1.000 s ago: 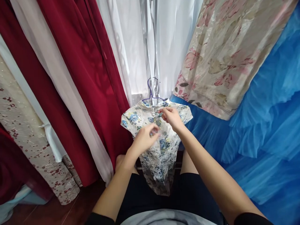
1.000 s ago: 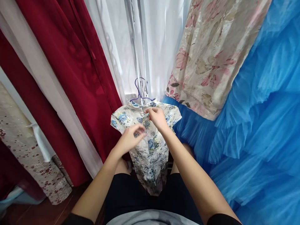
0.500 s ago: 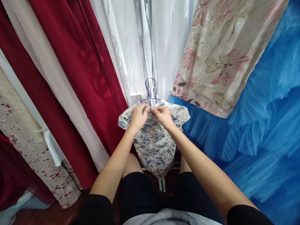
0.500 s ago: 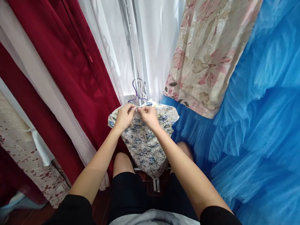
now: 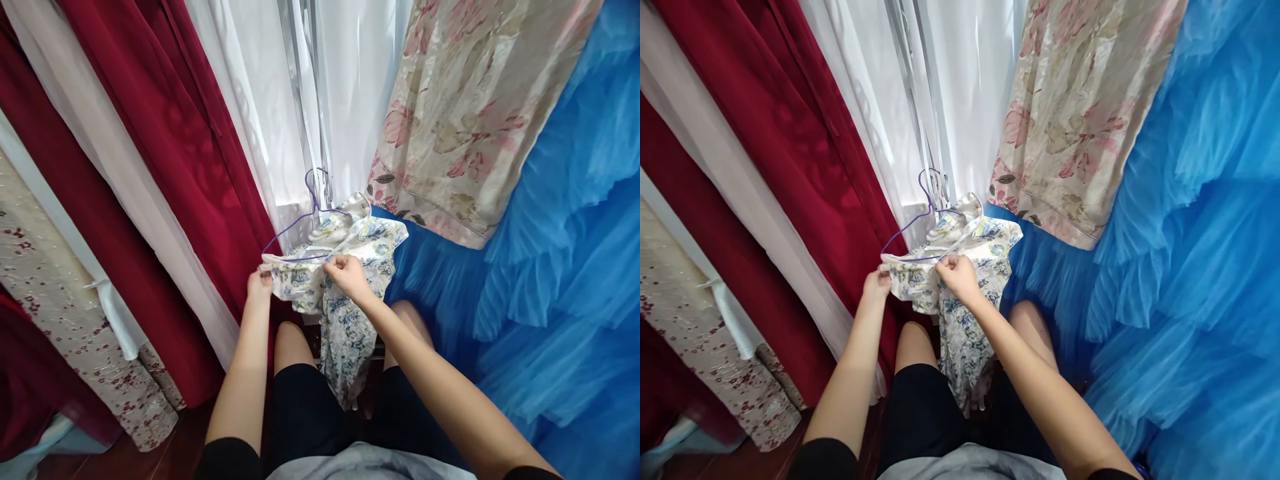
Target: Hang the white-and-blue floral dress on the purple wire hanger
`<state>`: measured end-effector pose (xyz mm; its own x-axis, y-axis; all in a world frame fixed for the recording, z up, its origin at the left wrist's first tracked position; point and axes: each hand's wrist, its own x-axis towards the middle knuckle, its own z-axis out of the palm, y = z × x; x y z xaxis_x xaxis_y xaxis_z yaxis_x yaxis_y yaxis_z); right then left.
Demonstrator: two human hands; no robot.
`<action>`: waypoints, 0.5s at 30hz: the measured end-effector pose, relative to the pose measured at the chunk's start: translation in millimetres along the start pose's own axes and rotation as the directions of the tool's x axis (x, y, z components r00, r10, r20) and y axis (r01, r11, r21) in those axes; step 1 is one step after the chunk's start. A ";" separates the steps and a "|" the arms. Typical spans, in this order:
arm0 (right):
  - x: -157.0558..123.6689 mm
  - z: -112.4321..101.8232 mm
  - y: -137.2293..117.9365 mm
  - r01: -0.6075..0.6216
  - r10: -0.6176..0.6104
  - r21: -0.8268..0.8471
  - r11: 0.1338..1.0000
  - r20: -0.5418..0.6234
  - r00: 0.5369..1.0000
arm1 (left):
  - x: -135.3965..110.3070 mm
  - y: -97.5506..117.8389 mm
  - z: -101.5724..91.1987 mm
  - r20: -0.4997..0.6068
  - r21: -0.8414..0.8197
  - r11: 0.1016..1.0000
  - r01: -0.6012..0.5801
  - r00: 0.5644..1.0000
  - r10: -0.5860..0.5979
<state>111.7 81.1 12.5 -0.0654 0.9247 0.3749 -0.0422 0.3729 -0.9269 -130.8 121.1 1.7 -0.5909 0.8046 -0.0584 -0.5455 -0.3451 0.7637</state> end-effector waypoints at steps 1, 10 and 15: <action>-5.3 -2.6 5.2 -0.016 0.016 0.025 1.000 -0.031 0.999 | -9.7 -14.0 -4.5 -0.007 0.002 0.999 0.042 0.999 -0.042; -94.6 -52.7 90.1 -0.091 0.216 0.281 0.955 -0.456 0.863 | -129.0 -77.6 2.6 0.316 -0.080 0.989 0.124 0.944 -0.093; -107.8 -57.8 72.6 -0.156 0.211 0.251 0.955 -0.212 0.954 | -197.1 -69.5 31.0 0.642 0.141 0.976 -0.163 0.766 0.035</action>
<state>173.4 12.9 -96.1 0.1403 0.9773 0.1587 -0.2807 0.1929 -0.9402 42.0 1.4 -19.9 -0.0903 0.9142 0.3950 -0.3522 -0.4003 0.8460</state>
